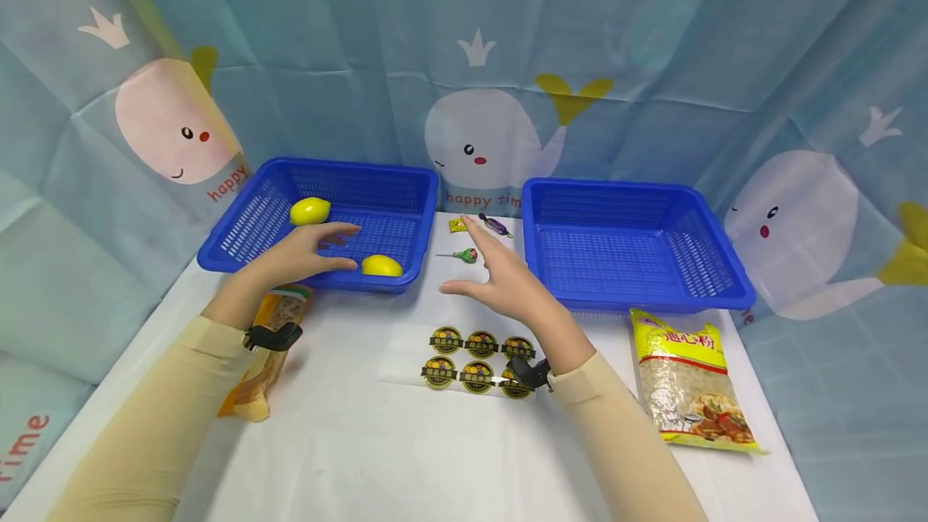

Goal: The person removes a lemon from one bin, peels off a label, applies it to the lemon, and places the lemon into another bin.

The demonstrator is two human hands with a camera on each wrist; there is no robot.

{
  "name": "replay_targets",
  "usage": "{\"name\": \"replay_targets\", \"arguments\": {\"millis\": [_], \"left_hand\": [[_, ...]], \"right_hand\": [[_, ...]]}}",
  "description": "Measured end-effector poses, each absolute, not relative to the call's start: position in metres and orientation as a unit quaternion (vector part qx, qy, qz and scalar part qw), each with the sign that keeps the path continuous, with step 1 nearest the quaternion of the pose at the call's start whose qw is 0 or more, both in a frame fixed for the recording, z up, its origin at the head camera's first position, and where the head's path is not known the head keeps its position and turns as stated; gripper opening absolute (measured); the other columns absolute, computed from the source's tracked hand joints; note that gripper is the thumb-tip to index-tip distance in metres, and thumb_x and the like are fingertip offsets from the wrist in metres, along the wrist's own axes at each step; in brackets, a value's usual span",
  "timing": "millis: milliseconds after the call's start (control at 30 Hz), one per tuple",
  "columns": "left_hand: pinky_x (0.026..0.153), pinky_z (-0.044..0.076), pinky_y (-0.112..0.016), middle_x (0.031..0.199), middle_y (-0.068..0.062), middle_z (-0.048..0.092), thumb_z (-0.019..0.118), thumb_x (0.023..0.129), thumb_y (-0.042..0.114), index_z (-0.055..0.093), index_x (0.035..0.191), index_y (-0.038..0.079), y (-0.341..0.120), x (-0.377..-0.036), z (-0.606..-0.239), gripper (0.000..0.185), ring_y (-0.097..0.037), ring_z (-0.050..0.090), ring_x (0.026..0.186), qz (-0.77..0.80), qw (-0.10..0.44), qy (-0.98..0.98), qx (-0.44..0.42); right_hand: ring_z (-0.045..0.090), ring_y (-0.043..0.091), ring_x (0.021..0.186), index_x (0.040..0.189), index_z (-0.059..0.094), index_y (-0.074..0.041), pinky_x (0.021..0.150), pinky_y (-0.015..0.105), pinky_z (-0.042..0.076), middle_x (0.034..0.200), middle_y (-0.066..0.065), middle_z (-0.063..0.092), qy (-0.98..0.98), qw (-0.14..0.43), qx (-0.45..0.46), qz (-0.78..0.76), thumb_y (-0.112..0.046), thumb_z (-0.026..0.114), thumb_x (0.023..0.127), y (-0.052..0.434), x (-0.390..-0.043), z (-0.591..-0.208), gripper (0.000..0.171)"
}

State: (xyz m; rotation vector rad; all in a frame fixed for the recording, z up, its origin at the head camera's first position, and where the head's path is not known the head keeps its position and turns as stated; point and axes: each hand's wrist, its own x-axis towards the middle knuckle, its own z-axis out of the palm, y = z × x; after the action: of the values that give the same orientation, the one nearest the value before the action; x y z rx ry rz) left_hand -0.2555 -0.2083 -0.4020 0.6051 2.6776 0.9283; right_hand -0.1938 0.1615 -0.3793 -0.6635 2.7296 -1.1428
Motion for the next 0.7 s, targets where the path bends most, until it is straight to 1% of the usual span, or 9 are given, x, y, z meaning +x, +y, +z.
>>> {"name": "replay_targets", "arguments": {"millis": [67,167,300,367,433,467,567,667,700], "left_hand": [[0.112,0.041,-0.058,0.153,-0.014,0.049,0.074,0.093,0.033,0.045,0.151,0.016,-0.203,-0.260,-0.403,0.067,-0.036,0.050,0.136,0.318,0.127,0.917,0.206],[0.112,0.041,-0.057,0.154,-0.013,0.047,0.074,0.093,0.032,0.044,0.152,0.016,-0.198,-0.266,-0.404,0.068,-0.036,0.049,0.136,0.321,0.140,0.914,0.204],[0.112,0.040,-0.058,0.157,-0.012,0.044,0.076,0.092,0.030,0.042,0.154,0.019,-0.194,-0.273,-0.408,0.071,-0.036,0.048,0.138,0.332,0.178,0.904,0.202],[0.112,0.039,-0.059,0.157,-0.014,0.043,0.075,0.092,0.026,0.042,0.154,0.020,-0.193,-0.276,-0.409,0.071,-0.038,0.048,0.138,0.331,0.200,0.899,0.207],[0.113,0.038,-0.060,0.157,-0.015,0.043,0.074,0.093,0.023,0.043,0.154,0.022,-0.191,-0.280,-0.412,0.069,-0.038,0.047,0.139,0.322,0.218,0.897,0.210],[0.114,0.037,-0.060,0.157,-0.015,0.042,0.074,0.093,0.021,0.044,0.154,0.022,-0.189,-0.281,-0.413,0.068,-0.039,0.046,0.140,0.317,0.225,0.896,0.213],[0.115,0.034,-0.061,0.159,-0.015,0.040,0.073,0.093,0.019,0.044,0.154,0.024,-0.185,-0.287,-0.417,0.067,-0.040,0.042,0.143,0.315,0.239,0.894,0.211],[0.116,0.031,-0.063,0.160,-0.015,0.038,0.072,0.093,0.016,0.038,0.157,0.024,-0.184,-0.290,-0.419,0.072,-0.042,0.038,0.145,0.323,0.254,0.888,0.207],[0.116,0.031,-0.063,0.160,-0.015,0.038,0.072,0.093,0.015,0.036,0.158,0.024,-0.184,-0.291,-0.420,0.074,-0.042,0.037,0.145,0.326,0.259,0.885,0.207]], "right_hand": [[0.057,0.041,0.128,0.159,0.004,-0.047,0.105,0.057,0.048,0.168,-0.006,0.020,0.895,0.063,-0.217,-0.385,-0.062,0.075,0.081,0.155,-0.198,-0.383,0.106],[0.058,0.040,0.128,0.160,0.006,-0.044,0.104,0.054,0.050,0.168,-0.005,0.021,0.890,0.070,-0.218,-0.394,-0.060,0.077,0.081,0.147,-0.202,-0.388,0.107],[0.050,0.032,0.137,0.161,0.010,-0.039,0.104,0.048,0.051,0.166,-0.004,0.026,0.881,0.075,-0.215,-0.414,-0.054,0.079,0.082,0.135,-0.204,-0.395,0.106],[0.044,0.027,0.143,0.162,0.013,-0.036,0.104,0.044,0.052,0.166,-0.005,0.027,0.875,0.082,-0.206,-0.430,-0.055,0.080,0.081,0.127,-0.205,-0.398,0.107],[0.042,0.025,0.145,0.162,0.013,-0.033,0.104,0.044,0.052,0.166,-0.004,0.026,0.869,0.091,-0.195,-0.445,-0.056,0.081,0.079,0.120,-0.205,-0.401,0.110],[0.044,0.026,0.144,0.162,0.013,-0.032,0.104,0.044,0.052,0.167,-0.003,0.025,0.868,0.094,-0.188,-0.450,-0.057,0.082,0.077,0.116,-0.205,-0.402,0.112],[0.052,0.033,0.136,0.163,0.013,-0.027,0.101,0.045,0.054,0.167,0.002,0.026,0.868,0.100,-0.174,-0.454,-0.061,0.083,0.073,0.106,-0.206,-0.405,0.119],[0.058,0.039,0.129,0.163,0.014,-0.021,0.099,0.047,0.054,0.166,0.006,0.027,0.870,0.098,-0.174,-0.451,-0.062,0.083,0.072,0.097,-0.208,-0.410,0.122],[0.057,0.039,0.130,0.163,0.014,-0.019,0.099,0.048,0.054,0.166,0.006,0.027,0.870,0.097,-0.175,-0.451,-0.062,0.083,0.072,0.094,-0.209,-0.412,0.122]]}}
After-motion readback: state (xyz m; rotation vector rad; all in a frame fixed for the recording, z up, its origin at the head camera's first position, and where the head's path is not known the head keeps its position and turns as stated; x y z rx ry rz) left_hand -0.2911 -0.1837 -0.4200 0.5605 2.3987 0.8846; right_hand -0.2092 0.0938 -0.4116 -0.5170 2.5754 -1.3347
